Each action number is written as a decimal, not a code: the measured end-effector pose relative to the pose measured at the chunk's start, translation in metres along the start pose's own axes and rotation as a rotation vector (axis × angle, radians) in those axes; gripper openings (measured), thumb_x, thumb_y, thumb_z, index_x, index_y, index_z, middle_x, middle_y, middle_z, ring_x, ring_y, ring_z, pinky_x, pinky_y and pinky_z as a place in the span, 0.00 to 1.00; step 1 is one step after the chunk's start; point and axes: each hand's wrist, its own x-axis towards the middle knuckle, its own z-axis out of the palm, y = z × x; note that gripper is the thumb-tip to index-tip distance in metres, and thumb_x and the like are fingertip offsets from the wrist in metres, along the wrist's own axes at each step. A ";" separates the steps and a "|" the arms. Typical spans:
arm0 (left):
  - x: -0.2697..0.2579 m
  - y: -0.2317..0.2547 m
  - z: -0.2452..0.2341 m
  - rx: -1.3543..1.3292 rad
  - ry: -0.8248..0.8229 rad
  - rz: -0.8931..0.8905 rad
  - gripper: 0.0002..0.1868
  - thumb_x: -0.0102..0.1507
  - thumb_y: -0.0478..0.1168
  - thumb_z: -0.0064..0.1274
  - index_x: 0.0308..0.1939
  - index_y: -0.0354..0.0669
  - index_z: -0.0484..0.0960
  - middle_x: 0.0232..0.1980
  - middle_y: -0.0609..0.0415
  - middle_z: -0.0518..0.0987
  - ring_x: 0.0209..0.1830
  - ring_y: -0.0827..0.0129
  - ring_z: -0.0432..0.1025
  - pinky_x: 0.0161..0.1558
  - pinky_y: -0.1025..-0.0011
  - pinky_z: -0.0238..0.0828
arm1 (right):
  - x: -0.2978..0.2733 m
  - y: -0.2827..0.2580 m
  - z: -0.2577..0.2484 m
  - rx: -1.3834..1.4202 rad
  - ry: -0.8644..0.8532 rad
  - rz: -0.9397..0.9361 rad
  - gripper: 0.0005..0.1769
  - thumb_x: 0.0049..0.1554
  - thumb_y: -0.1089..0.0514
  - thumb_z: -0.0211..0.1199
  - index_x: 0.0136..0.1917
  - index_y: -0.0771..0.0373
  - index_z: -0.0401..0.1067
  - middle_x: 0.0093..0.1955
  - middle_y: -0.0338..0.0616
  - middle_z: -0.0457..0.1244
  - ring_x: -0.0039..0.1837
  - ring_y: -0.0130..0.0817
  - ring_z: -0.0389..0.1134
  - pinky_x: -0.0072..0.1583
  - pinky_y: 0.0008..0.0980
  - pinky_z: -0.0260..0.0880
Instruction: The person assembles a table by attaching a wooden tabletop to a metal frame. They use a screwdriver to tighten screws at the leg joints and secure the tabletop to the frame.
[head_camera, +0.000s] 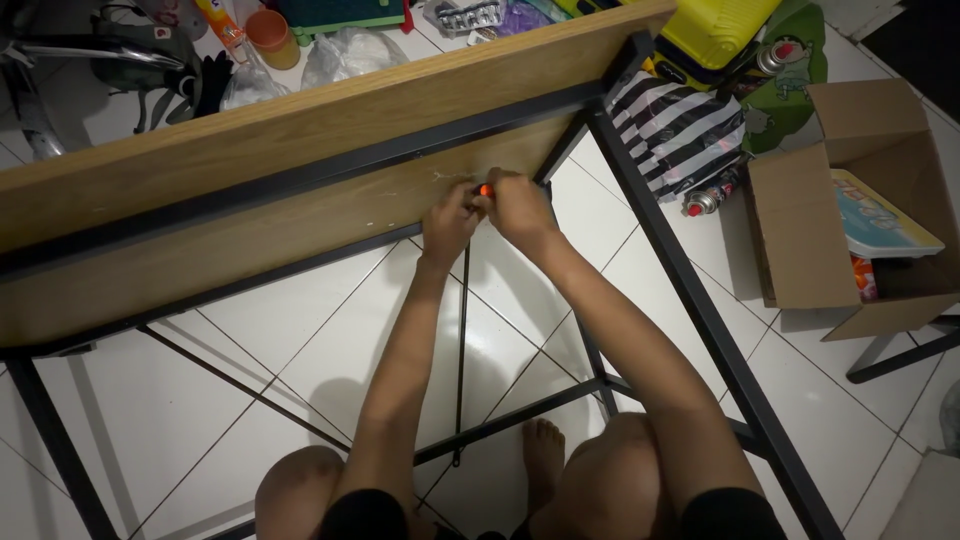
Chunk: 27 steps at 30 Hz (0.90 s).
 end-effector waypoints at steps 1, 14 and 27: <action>0.001 0.001 -0.001 -0.072 -0.049 -0.025 0.21 0.60 0.36 0.64 0.56 0.43 0.78 0.38 0.46 0.83 0.33 0.57 0.81 0.36 0.64 0.78 | 0.000 0.001 0.000 0.025 0.054 -0.107 0.13 0.57 0.61 0.67 0.55 0.65 0.74 0.56 0.57 0.68 0.58 0.57 0.70 0.58 0.46 0.71; -0.079 -0.035 0.043 -0.201 0.296 -0.371 0.08 0.68 0.39 0.61 0.44 0.38 0.80 0.36 0.55 0.80 0.30 0.71 0.73 0.31 0.73 0.69 | 0.006 0.013 0.008 0.084 0.146 -0.143 0.16 0.56 0.65 0.65 0.58 0.66 0.71 0.53 0.63 0.67 0.55 0.60 0.70 0.55 0.49 0.70; -0.075 -0.149 0.115 -1.471 0.152 -1.059 0.20 0.67 0.35 0.42 0.63 0.35 0.70 0.57 0.52 0.78 0.60 0.65 0.73 0.59 0.66 0.73 | 0.008 0.021 0.024 0.153 0.168 -0.054 0.20 0.57 0.61 0.64 0.62 0.68 0.67 0.49 0.61 0.67 0.50 0.57 0.71 0.51 0.47 0.72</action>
